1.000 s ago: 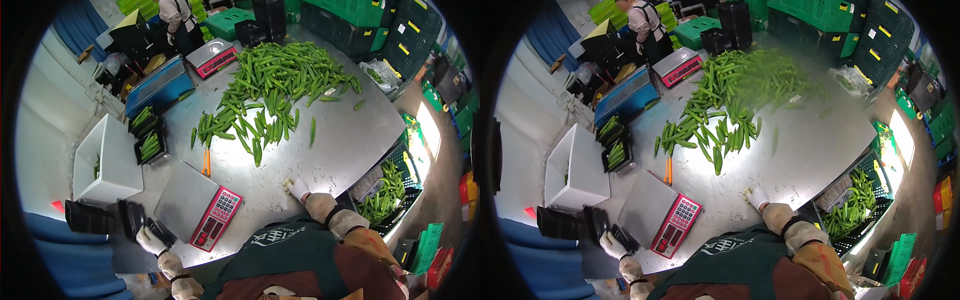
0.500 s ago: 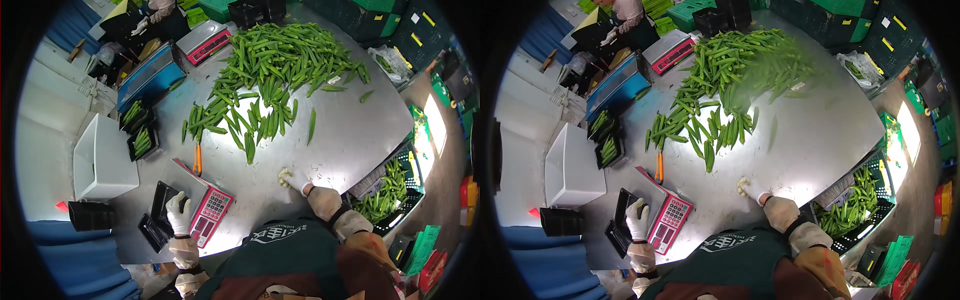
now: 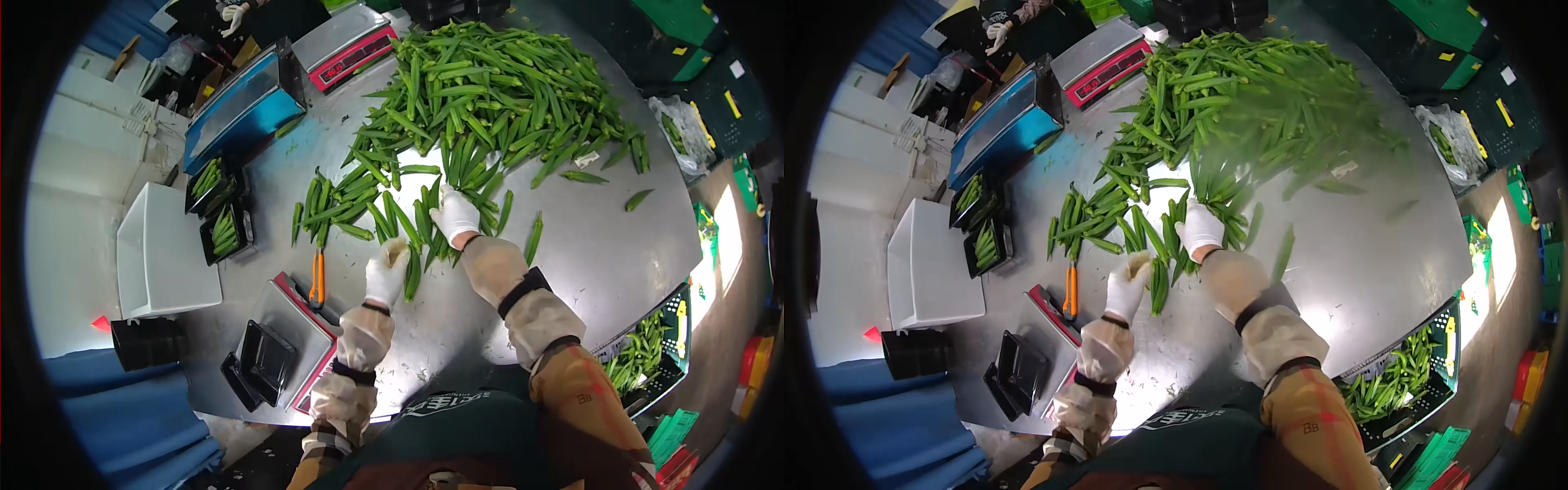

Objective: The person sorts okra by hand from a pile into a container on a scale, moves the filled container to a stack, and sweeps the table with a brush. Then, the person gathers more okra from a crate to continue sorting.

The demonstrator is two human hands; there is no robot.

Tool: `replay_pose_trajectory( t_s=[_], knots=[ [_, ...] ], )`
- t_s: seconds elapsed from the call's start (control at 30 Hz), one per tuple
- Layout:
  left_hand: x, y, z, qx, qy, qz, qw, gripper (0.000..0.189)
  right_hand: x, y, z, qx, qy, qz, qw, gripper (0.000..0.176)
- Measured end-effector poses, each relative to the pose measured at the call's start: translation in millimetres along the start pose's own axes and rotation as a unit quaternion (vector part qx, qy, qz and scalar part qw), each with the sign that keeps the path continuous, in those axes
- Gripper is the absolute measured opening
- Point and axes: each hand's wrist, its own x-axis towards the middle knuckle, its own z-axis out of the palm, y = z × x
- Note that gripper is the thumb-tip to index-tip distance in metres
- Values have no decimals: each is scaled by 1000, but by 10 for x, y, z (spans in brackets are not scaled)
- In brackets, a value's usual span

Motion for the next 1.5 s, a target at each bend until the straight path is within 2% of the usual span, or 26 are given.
replay_pose_trajectory(
  t_s=[0.07,0.17,0.2,0.27,0.33,0.4,0.47,0.5,0.53,0.6,0.67,0.77,0.87,0.93,0.97,1.03,1.07,1.1,1.17,1.2,1.23,1.33,1.37,1.43,1.47,1.5],
  knots=[
    [293,-131,117,-28,-4,-83,996,31,56,-43,60,-36,-15,20,999,56],
    [569,-253,345,41,30,-57,997,34,48,1,6,26,-81,68,994,54],
    [637,-285,405,78,37,-47,995,34,10,70,-24,196,-113,71,971,52],
    [682,-309,514,233,66,-1,970,46,-168,335,-164,515,-161,75,838,49],
    [660,-264,630,430,116,90,891,51,-428,555,-583,516,-193,146,822,40],
    [690,-343,655,392,135,107,904,46,-674,981,-721,519,-178,145,824,35],
    [765,-468,520,315,101,87,939,38,-944,1162,-1039,664,-171,135,715,30],
    [834,-517,418,204,34,-2,978,31,-1038,1038,-1233,689,-120,158,697,24],
    [831,-489,326,48,5,-33,998,29,-1097,1134,-1262,674,-119,170,709,22],
    [854,-454,89,-171,22,-125,977,30,-1183,1379,-1313,646,-117,193,729,20],
    [826,-243,-16,-228,97,-133,960,29,-1143,1374,-1307,631,-110,207,740,17],
    [908,-151,-98,-160,83,-84,980,17,-965,1251,-1248,645,-76,211,730,19],
    [990,-22,168,-63,89,-36,993,13,-599,1154,-1130,495,-20,178,850,20],
    [1104,-153,409,13,65,55,996,22,-329,1055,-997,262,67,3,963,26],
    [1090,-155,522,111,62,27,991,28,-235,1015,-931,133,108,-87,981,30],
    [1026,-26,697,364,55,0,930,42,-142,949,-794,-27,51,-112,992,34],
    [995,-21,744,422,57,-14,905,42,-122,952,-749,-107,21,-123,986,36],
    [965,38,705,396,32,-17,917,42,-113,987,-737,-130,10,-120,984,38],
    [975,-155,542,268,16,-11,963,39,-147,1086,-855,-122,-30,-53,991,38],
    [973,-312,444,195,37,81,977,32,-197,1174,-911,-117,-52,-18,992,38],
    [908,-251,320,117,27,38,992,30,-273,1305,-973,-68,66,-134,986,32],
    [627,-27,-1,-54,21,-50,997,32,-570,1513,-1211,222,86,51,970,23],
    [584,-94,-118,-75,-8,-97,992,38,-647,1534,-1332,234,70,118,962,22],
    [432,-63,-7,-87,9,-46,995,39,-779,1529,-1543,256,40,249,933,22],
    [364,-51,60,-93,18,-20,995,40,-844,1576,-1491,207,62,219,951,23],
    [342,-222,122,-14,19,1,1000,45,-906,1664,-1359,159,84,188,966,24]
  ],
)
